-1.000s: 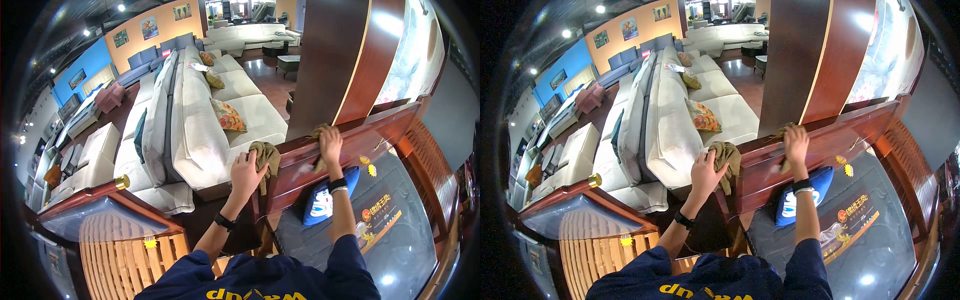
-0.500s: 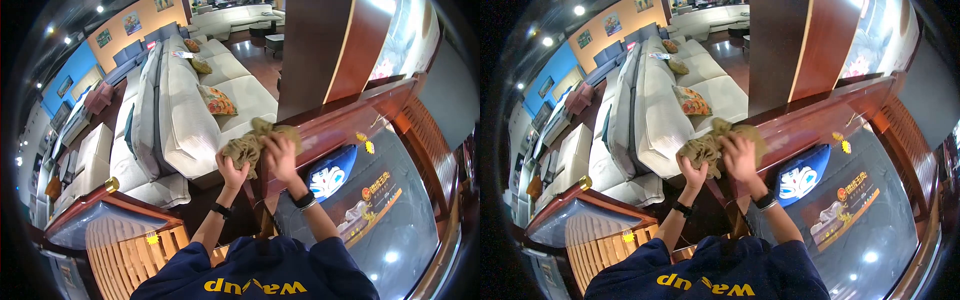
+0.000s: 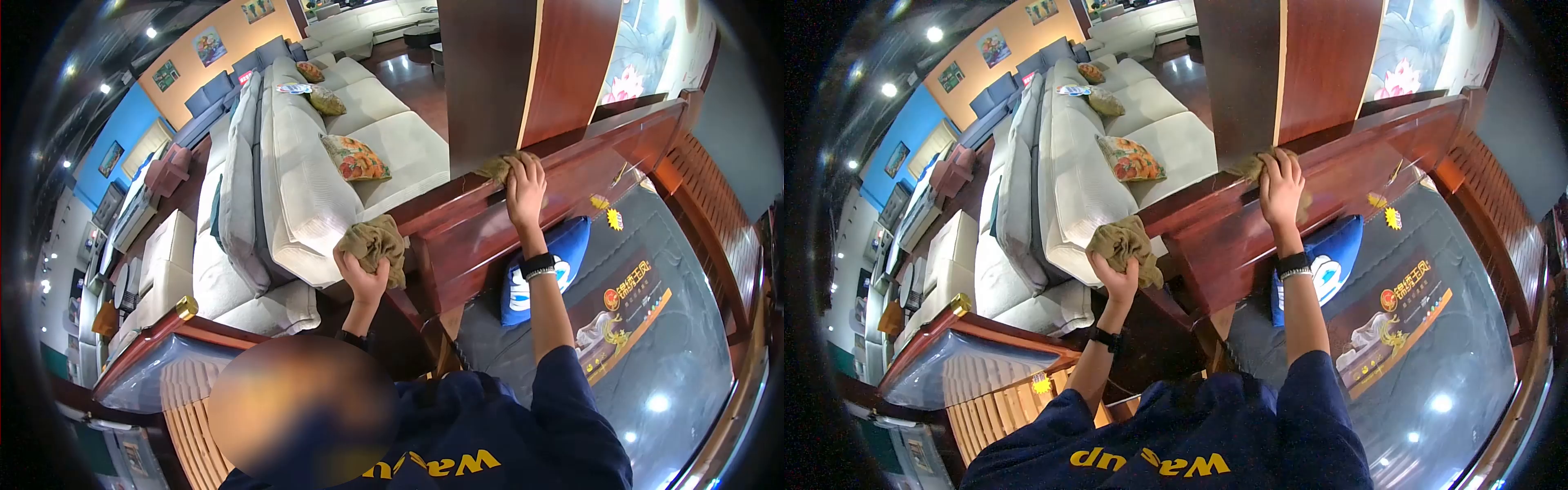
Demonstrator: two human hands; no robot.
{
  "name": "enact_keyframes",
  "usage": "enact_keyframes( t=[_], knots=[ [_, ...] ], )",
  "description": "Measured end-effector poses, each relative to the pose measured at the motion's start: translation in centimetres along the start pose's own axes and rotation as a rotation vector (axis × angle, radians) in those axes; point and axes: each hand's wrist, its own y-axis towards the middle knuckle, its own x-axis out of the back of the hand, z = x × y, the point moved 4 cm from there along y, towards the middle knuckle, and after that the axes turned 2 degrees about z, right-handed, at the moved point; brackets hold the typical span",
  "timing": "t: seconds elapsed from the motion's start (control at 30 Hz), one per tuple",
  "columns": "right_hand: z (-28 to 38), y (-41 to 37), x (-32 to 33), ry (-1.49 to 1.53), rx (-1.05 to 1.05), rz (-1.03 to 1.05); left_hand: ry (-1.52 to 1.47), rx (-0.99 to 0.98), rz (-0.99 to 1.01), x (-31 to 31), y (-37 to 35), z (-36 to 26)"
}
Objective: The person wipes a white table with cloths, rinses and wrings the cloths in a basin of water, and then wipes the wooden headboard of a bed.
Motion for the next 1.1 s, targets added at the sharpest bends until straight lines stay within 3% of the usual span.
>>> enact_keyframes(
  t=[0.2,0.3,0.5,0.53,0.7,0.73,0.77,0.8,0.83,0.87,0.9,0.93,1.1],
  knots=[
    [4.0,-2.8,-0.7,0.108,-0.166,-0.113,0.054,-0.022,-0.024,-0.2,-0.1,-0.2],
    [7.2,-7.3,-1.2,0.484,-0.252,-0.059,0.091,-0.004,-0.004,-0.1,-0.1,-0.3],
    [15.0,-14.3,-3.5,0.372,-0.069,0.43,0.083,0.117,0.039,0.0,-0.4,-0.5],
    [16.0,-14.4,-3.3,0.388,0.173,0.262,0.096,0.125,0.02,0.0,-0.5,-0.6],
    [14.5,-14.5,-5.2,0.547,0.196,0.412,0.149,0.219,0.1,0.1,-0.9,-0.4],
    [13.7,-14.4,-4.6,0.403,0.195,0.219,0.172,0.192,0.109,0.1,-1.1,-0.3],
    [12.1,-14.0,-5.4,0.593,0.021,0.008,0.173,0.196,0.115,0.2,-0.9,-0.6],
    [8.3,-15.2,-8.3,0.727,-0.155,0.08,0.17,0.195,0.122,0.3,-0.8,-0.6],
    [5.8,-14.6,-9.8,0.568,-0.196,-0.023,0.165,0.196,0.13,0.3,-0.8,-0.6],
    [5.8,-11.9,-7.9,0.615,-0.223,-0.089,0.192,0.2,0.128,0.3,-0.9,-0.7],
    [4.1,-11.3,-7.8,0.434,-0.132,-0.105,0.207,0.21,0.116,0.1,-1.2,-0.5],
    [4.3,-9.5,-6.7,0.743,-0.28,-0.134,0.213,0.186,0.112,-0.1,-1.3,-0.5],
    [-1.1,-4.5,-4.0,0.403,-0.226,-0.289,0.196,0.151,0.105,-0.4,-1.4,-0.2]
  ],
)
